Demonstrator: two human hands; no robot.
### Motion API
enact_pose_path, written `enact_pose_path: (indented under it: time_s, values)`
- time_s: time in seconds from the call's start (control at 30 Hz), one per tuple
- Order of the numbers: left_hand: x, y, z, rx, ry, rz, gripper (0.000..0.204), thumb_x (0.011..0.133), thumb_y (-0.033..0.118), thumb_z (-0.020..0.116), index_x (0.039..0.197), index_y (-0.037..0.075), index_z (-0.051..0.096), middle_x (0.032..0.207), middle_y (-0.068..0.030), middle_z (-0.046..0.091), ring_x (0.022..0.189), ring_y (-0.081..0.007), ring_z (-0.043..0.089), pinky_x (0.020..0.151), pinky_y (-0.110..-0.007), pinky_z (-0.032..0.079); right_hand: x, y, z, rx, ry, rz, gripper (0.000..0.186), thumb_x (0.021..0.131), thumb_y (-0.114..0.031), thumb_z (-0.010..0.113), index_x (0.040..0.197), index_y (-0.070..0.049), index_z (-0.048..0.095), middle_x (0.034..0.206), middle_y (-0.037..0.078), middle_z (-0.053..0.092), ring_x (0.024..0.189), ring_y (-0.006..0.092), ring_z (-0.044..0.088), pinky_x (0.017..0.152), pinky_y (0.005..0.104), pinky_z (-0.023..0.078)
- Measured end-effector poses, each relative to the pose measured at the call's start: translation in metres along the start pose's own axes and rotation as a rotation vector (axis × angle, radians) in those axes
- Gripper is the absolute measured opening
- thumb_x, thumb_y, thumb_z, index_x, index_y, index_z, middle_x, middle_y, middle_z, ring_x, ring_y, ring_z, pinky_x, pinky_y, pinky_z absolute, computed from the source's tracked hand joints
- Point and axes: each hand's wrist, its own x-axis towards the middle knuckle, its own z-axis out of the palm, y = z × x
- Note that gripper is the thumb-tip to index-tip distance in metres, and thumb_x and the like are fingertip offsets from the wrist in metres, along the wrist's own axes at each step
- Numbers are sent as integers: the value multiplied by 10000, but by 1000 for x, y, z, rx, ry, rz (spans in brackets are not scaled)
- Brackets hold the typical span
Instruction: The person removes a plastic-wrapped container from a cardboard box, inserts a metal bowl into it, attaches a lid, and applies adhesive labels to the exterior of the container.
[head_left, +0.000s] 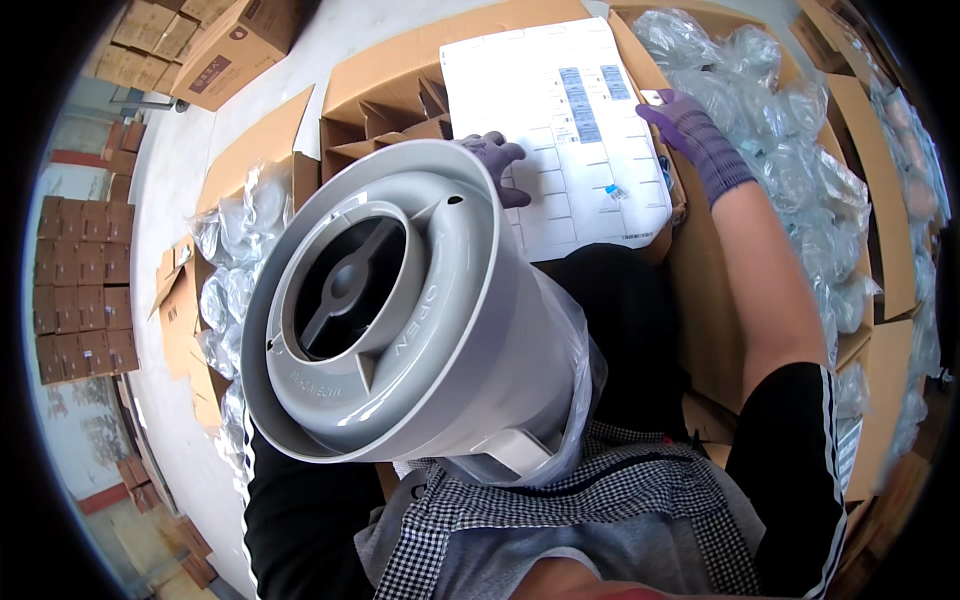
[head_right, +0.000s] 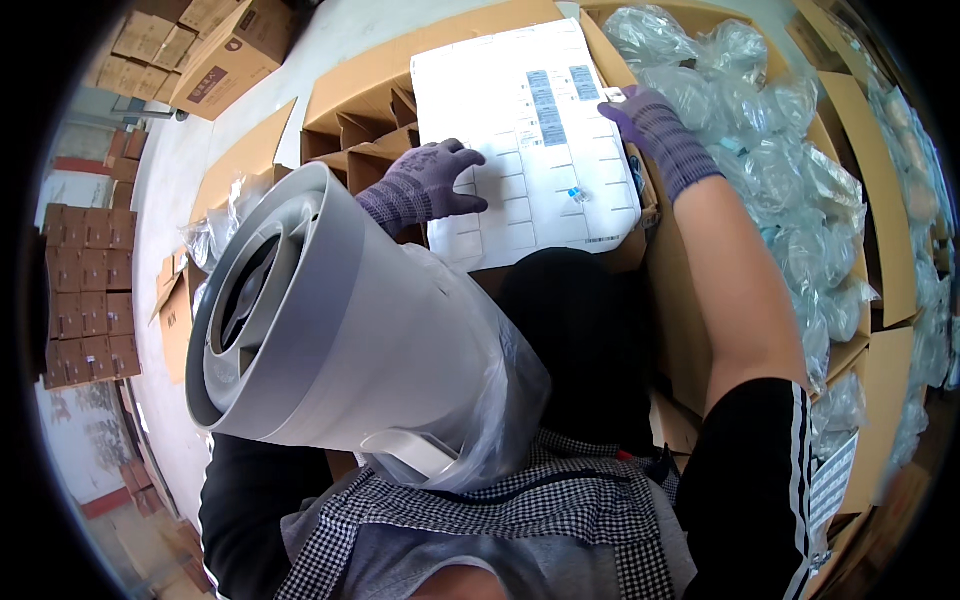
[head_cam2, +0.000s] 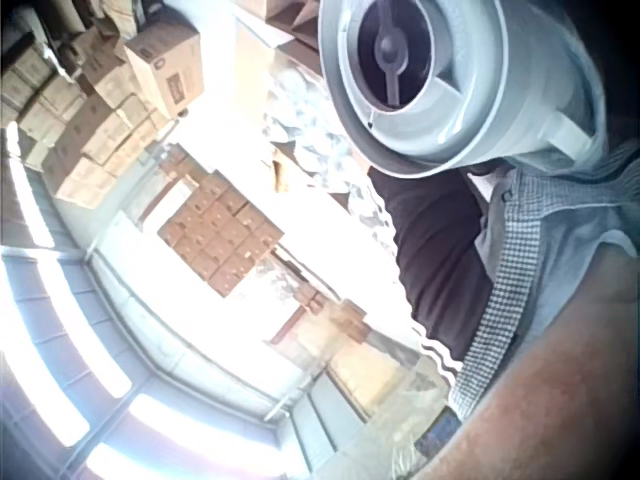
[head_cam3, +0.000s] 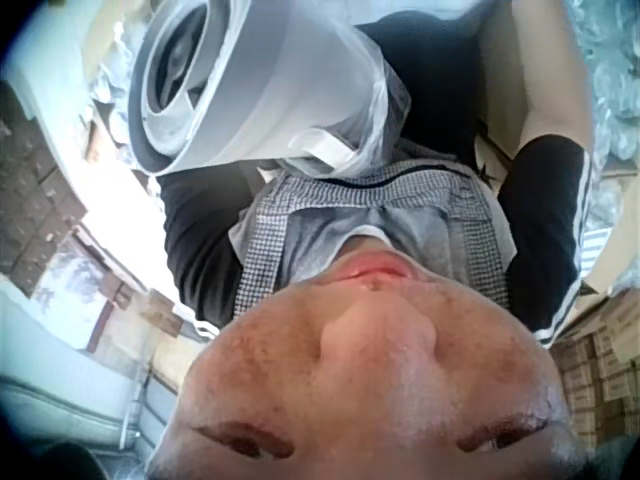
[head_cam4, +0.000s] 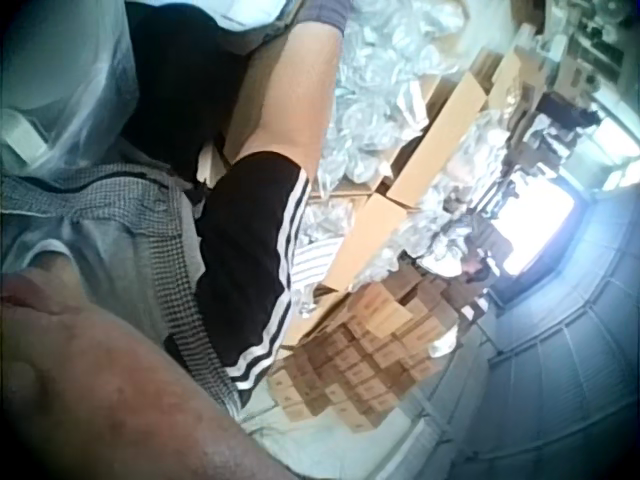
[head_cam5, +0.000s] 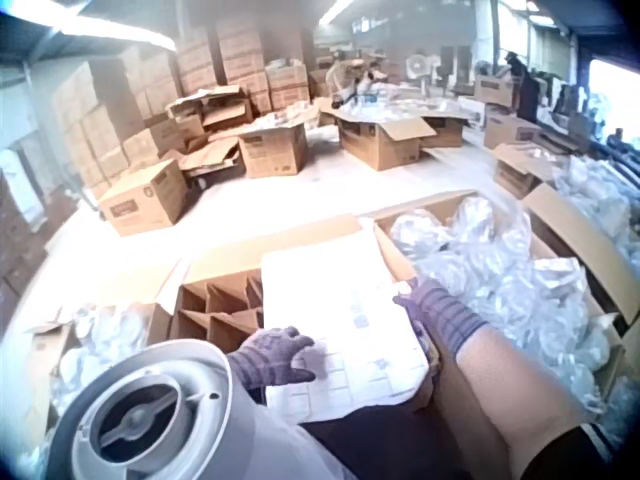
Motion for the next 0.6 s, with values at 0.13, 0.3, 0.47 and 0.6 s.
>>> enact_pose_path:
  time_s: [0.13,0.3,0.47,0.6]
  values:
    - [4,-5,32,-93,103,180,715,884,461,752,1490,189,485,1447,-131,492,1343,-320,502,1150,-437,423,52,-4,4,-164,-236,26,584,898,-423,711,1266,15,595,777,126,675,629,208,640,644,338,547]
    - [9,-14,21,-155,85,127,601,903,441,721,1422,181,565,1394,-137,552,1294,-314,551,1129,-442,441,24,-30,11,247,-96,267,390,897,-312,717,1136,-30,594,677,41,580,546,143,542,526,326,473]
    - [54,-8,6,-321,337,291,515,922,384,688,1377,164,591,1296,-131,607,1218,-277,608,1074,-416,489,4,-21,31,654,-188,402,215,893,-253,723,849,-106,572,606,-39,477,498,92,432,469,281,381]
    - [79,13,-4,-472,364,340,497,935,332,678,1392,165,572,1291,-122,587,1177,-251,620,1055,-394,501,16,-10,35,755,-306,475,277,901,-274,714,718,-140,556,570,-60,428,478,90,391,462,275,351]
